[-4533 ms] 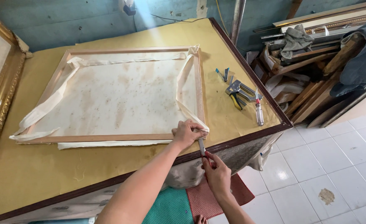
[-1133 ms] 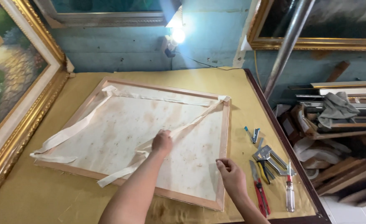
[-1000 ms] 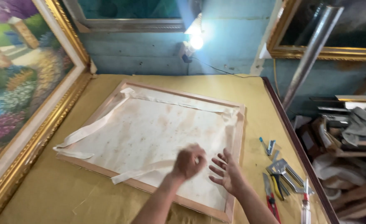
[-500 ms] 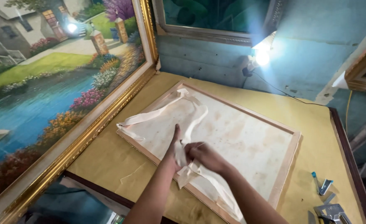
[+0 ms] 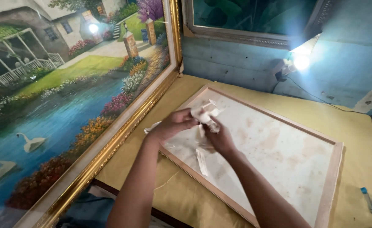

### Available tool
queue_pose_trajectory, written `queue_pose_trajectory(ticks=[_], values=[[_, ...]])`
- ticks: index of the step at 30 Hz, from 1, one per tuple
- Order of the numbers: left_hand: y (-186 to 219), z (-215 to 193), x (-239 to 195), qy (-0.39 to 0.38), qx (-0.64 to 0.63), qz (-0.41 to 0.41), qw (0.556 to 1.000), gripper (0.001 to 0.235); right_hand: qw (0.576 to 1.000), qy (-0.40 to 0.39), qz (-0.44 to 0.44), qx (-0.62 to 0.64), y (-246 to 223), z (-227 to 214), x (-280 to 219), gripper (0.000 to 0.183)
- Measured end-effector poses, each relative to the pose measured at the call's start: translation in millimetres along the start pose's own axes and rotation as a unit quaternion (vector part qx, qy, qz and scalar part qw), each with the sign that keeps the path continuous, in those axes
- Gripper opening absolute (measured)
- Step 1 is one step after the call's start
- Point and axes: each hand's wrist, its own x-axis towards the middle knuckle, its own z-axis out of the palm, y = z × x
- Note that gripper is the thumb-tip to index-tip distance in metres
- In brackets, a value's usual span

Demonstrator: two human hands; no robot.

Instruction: The person staples white canvas fabric onto a wooden frame using a staple gun, then flips the frame and trims excess fabric with a utility knife. The person works methodically around the edges to secure and clean up the canvas.

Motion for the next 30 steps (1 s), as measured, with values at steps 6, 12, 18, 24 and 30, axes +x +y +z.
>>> queue_pose_trajectory(ticks=[6, 12, 18, 24, 30], values=[[-200.6, -123.7, 9.3, 0.327, 0.463, -0.253, 0.784, 0.024, 0.950, 0.158, 0.191, 0.191, 9.2, -9.7, 25.0, 0.025], [-243.9, -130.5, 0.4, 0.237, 0.662, -0.263, 0.661, 0.050, 0.967, 0.086, 0.239, 0.006, 33.7, 18.5, 32.1, 0.050], [-250.9, -144.5, 5.0, 0.255, 0.662, -0.144, 0.690, 0.010, 0.973, 0.018, 0.226, -0.047, 34.6, 55.8, 30.6, 0.073], [-174.2, -62.7, -5.8, 0.164, -0.073, -0.014, 0.984, 0.011, 0.993, -0.092, -0.052, -0.058, 3.7, 79.6, 12.0, 0.064], [-127.1, -37.2, -97.7, 0.197, 0.273, -0.377, 0.863, 0.044, 0.872, 0.036, 0.310, 0.377, -26.3, 43.3, 16.7, 0.048]])
